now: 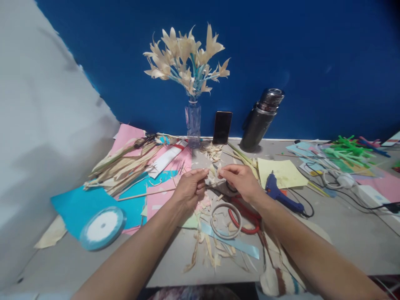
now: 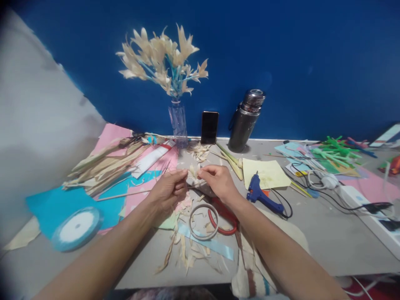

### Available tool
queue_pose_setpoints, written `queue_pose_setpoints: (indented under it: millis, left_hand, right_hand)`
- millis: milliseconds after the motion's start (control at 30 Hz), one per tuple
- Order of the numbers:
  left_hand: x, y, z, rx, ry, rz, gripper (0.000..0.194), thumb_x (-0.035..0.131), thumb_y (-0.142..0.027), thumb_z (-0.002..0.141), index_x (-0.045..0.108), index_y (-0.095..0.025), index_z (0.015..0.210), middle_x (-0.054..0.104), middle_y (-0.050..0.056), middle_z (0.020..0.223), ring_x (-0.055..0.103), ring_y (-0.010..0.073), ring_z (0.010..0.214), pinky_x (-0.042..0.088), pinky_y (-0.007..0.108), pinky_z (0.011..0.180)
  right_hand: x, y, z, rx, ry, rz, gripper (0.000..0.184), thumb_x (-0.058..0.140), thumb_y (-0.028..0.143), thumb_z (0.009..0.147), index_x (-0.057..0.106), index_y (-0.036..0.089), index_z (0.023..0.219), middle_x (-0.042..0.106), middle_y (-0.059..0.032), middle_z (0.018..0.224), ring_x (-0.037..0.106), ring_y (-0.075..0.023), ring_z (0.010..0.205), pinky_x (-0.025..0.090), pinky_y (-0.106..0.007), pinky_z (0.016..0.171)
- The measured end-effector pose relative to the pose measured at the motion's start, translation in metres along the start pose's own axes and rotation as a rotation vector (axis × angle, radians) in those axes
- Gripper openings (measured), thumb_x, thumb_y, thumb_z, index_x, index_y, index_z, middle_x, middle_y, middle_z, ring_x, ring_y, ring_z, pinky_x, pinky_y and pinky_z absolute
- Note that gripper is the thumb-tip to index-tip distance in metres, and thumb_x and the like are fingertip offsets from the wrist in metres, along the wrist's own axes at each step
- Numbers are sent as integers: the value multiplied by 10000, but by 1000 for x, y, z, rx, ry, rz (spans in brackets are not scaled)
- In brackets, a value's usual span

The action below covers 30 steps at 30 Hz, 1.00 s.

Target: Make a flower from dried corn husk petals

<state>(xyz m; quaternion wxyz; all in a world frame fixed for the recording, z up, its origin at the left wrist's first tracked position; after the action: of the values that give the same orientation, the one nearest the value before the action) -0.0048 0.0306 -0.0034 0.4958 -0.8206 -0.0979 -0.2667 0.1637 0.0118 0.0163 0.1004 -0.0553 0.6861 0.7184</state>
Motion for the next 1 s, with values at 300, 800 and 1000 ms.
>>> queue_pose_setpoints:
  millis: [300,800,1000]
  left_hand:
    - [1,4,-1,31,-25,41,391,822,-338,677,459,-195,648,251,-115,437,183,30,357,104,187,361]
    - [1,4,-1,27,-2,33,395,832,-315,667,458,-191,644,265,-118,438,200,23,348,139,172,367]
    - [2,4,-2,27,10,24,388,823,-312,683,457,-191,645,273,-115,441,201,24,348,134,167,364]
  right_hand:
    - [6,-1,2,-71,-106,-76,232,697,387,757,742,166,707,701,-26,690,604,-172,652,452,-257,599]
    - [6,3,-3,-172,-84,-271,222,629,356,814,739,187,720,718,-30,697,628,-182,644,455,-265,609]
    - [6,3,-3,-163,-67,-286,227,618,341,819,730,183,701,713,-26,686,626,-180,649,444,-260,611]
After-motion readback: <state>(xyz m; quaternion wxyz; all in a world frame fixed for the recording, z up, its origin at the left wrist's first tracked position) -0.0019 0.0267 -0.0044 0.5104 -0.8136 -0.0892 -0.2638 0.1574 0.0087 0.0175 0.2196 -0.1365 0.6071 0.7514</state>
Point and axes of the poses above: each hand's wrist, its own z-axis towards the middle knuckle, its own x-axis out of the palm, y = z × x, the point moved 1 cm from there along z, towards the middle knuckle
